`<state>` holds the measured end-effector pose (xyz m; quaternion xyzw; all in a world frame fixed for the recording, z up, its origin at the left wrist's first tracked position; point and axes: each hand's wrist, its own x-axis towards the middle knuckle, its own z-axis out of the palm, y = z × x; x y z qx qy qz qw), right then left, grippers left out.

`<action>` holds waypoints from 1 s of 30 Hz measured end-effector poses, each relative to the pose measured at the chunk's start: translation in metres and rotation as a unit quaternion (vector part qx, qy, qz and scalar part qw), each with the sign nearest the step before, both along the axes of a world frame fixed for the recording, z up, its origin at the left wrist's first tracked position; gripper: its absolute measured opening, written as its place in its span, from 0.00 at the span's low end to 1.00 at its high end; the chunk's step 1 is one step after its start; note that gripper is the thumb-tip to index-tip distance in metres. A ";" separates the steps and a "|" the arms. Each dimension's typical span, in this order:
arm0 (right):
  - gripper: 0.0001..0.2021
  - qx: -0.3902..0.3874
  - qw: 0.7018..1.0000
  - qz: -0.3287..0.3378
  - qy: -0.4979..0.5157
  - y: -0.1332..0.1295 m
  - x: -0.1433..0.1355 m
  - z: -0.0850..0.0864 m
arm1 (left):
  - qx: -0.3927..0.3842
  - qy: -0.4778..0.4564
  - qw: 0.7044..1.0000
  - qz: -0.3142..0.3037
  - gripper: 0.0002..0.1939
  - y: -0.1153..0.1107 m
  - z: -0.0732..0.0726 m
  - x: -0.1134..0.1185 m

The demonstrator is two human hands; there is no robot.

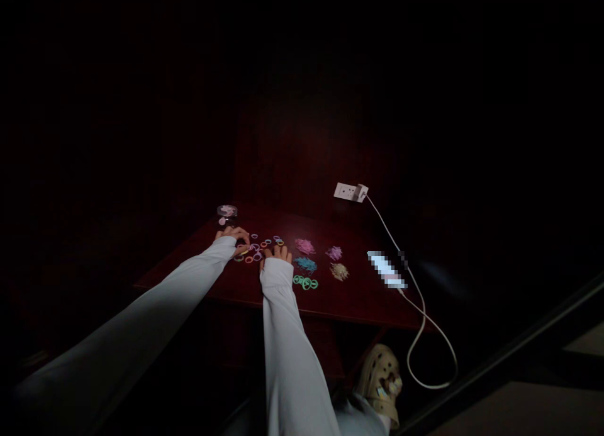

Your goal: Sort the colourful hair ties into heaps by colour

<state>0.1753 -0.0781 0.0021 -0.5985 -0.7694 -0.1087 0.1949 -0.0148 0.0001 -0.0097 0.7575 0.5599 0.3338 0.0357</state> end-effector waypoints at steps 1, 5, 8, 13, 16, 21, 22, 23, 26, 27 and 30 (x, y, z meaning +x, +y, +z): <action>0.18 -0.002 1.000 0.001 -0.001 0.000 0.000 0.000 | 0.003 -0.002 1.000 -0.003 0.05 0.001 -0.001 0.000; 0.18 -0.007 1.000 -0.001 -0.002 -0.001 0.000 0.002 | 0.015 -0.006 1.000 -0.005 0.06 0.002 -0.003 0.000; 0.18 -0.008 1.000 -0.004 -0.006 -0.002 0.000 0.002 | 0.021 -0.014 1.000 0.005 0.05 0.002 -0.003 0.001; 0.19 -0.007 1.000 -0.008 -0.012 -0.001 -0.001 0.001 | 0.007 -0.024 1.000 0.009 0.05 0.003 -0.001 0.001; 0.19 -0.004 1.000 -0.008 -0.009 -0.001 -0.001 0.001 | -0.006 -0.026 0.999 0.020 0.07 0.003 0.001 0.001; 0.19 0.000 1.000 -0.006 -0.010 -0.002 -0.001 0.002 | 0.005 -0.045 0.999 0.001 0.06 0.003 0.001 0.003; 0.19 0.000 1.000 -0.006 -0.010 -0.002 -0.001 0.002 | 0.008 -0.045 0.999 0.001 0.05 0.002 0.001 0.003; 0.18 0.000 1.000 -0.006 -0.010 -0.002 -0.001 0.002 | 0.009 -0.044 0.999 0.004 0.05 0.002 0.001 0.003; 0.18 -0.003 1.000 -0.003 -0.005 -0.001 -0.001 0.002 | 0.001 -0.037 0.999 0.015 0.06 -0.001 0.004 0.004; 0.18 -0.005 1.000 -0.003 -0.003 -0.001 -0.001 0.001 | -0.001 -0.037 0.999 0.018 0.06 -0.002 0.006 0.003; 0.18 -0.009 1.000 -0.004 0.000 0.001 -0.001 0.000 | 0.003 -0.036 0.999 0.023 0.08 -0.005 0.011 0.002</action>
